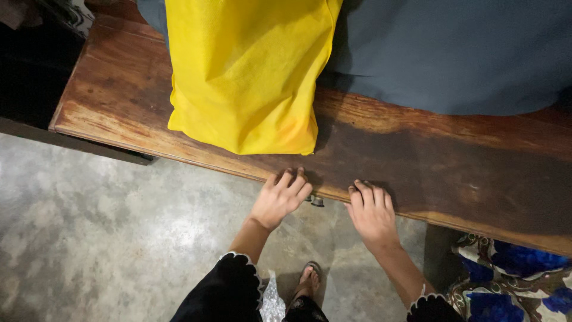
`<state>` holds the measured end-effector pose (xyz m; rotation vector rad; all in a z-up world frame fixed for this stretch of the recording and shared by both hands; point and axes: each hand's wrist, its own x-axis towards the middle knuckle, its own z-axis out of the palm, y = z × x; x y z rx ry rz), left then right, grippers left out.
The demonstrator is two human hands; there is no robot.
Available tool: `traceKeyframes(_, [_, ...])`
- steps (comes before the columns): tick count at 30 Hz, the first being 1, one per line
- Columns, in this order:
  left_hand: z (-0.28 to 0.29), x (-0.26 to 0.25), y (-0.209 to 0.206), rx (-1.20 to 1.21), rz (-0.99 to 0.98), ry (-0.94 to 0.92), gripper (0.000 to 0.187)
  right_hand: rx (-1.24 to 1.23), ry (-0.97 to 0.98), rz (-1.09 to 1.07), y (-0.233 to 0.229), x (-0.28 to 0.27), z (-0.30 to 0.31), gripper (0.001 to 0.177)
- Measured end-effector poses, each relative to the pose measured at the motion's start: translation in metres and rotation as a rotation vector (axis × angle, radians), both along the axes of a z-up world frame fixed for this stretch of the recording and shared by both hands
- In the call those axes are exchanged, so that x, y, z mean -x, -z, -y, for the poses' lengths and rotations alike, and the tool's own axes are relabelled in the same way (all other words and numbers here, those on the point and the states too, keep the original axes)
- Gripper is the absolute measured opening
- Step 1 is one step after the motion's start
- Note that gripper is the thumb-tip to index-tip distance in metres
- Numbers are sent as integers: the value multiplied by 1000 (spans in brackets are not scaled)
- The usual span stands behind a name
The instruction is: The person organizes personal items by placing a plastic basket into a yellow tote bag, then moves the bag to a wooden cabinet. They open a drawer to store a blue bottle and a wooden comb, then close the drawer. The person moves the bag to a chair, then returns to the cabinet to store a hairbrush in a different drawer. Finally, they place a charging cable and a pen into a wall-mounted organizer.
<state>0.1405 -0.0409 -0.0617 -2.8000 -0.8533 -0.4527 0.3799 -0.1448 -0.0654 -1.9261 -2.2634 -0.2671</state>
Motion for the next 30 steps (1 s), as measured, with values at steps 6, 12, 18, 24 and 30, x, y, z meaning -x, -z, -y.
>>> traceKeyframes(6, [-3, -3, -3, -75, 4, -2, 22, -56, 5, 43, 0, 4, -4, 39])
traceKeyframes(12, [-7, -4, -3, -55, 23, 13, 20, -144, 15, 96, 3, 9, -8, 32])
traceKeyframes(18, [-1, -5, -3, 54, -31, -33, 32, -17, 79, 2, -1, 12, -5, 37])
traceKeyframes(24, [9, 4, 2, 384, 5, -98, 41, 203, 129, -79, -26, 20, -1, 53])
traceKeyframes(30, [11, 16, -4, 642, -136, -95, 78, 425, 303, -281, -58, 35, -9, 53])
